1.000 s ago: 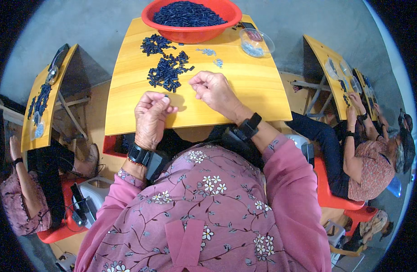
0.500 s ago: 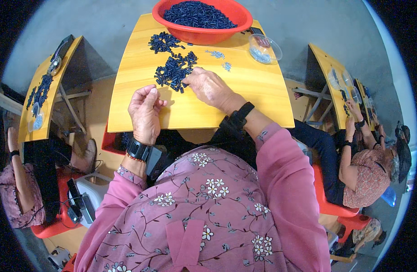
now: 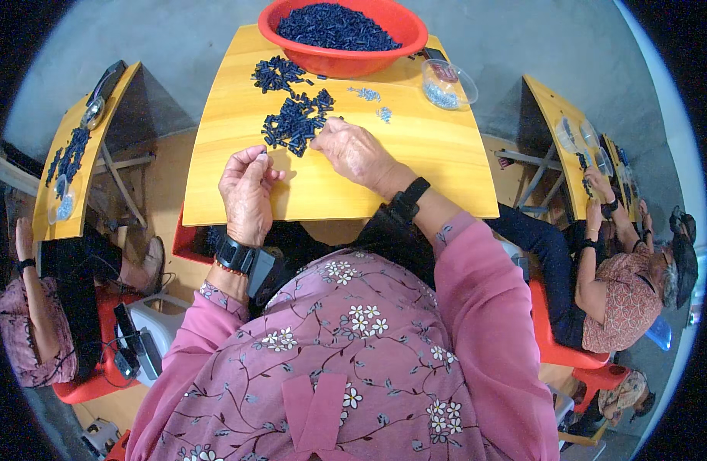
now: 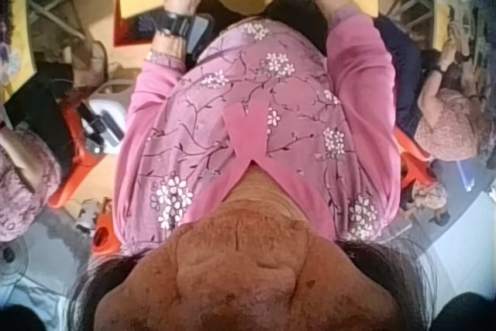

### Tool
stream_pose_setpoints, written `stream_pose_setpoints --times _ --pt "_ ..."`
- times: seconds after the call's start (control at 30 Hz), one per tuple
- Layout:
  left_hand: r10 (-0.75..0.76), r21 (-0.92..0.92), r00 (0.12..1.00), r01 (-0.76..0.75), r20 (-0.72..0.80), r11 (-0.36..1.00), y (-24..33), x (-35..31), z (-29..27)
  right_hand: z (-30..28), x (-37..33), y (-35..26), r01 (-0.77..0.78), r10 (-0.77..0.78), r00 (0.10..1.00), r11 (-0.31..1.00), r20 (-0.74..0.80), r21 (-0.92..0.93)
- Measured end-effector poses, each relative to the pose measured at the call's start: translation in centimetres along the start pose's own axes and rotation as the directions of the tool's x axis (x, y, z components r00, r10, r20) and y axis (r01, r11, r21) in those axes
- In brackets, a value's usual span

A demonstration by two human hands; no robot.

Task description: Sorting and inspecting small blue rubber or plastic components at a workstation.

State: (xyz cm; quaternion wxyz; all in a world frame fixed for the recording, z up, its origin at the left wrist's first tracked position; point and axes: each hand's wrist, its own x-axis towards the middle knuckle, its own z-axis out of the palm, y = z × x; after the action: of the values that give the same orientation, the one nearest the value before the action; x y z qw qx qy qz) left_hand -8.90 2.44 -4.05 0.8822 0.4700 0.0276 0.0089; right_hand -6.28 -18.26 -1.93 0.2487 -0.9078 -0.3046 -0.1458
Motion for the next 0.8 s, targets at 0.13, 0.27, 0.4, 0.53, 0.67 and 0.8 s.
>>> stream_pose_setpoints --times 0.13,0.27,0.4,0.53,0.67,0.8 --pt "0.001 0.020 1.000 0.000 -0.005 1.000 0.1 0.0 0.1 -0.2 1.0 0.2 -0.015 0.015 0.999 1.000 -0.048 0.004" --pt "-0.005 -0.001 1.000 0.005 -0.001 1.000 0.2 -0.1 0.2 0.4 1.5 -0.3 0.036 -0.034 0.999 0.998 -0.041 0.057" --pt "0.002 -0.007 1.000 -0.002 0.001 1.000 0.0 0.1 0.1 0.5 1.4 -0.4 0.006 -0.005 0.999 0.999 0.038 -0.034" --pt "0.002 -0.017 1.000 -0.002 -0.007 1.000 -0.1 0.1 0.1 -0.7 0.3 -0.9 -0.019 0.029 0.994 0.996 0.108 -0.092" --pt "0.011 -0.017 1.000 -0.011 -0.001 1.000 -0.1 0.0 0.1 -1.0 -1.6 -0.4 0.019 -0.019 0.999 1.000 0.043 -0.007" --pt "0.005 0.006 1.000 -0.006 0.029 1.000 -0.1 0.0 0.2 -1.2 -2.3 0.0 -0.071 0.075 0.997 0.984 -0.021 0.165"
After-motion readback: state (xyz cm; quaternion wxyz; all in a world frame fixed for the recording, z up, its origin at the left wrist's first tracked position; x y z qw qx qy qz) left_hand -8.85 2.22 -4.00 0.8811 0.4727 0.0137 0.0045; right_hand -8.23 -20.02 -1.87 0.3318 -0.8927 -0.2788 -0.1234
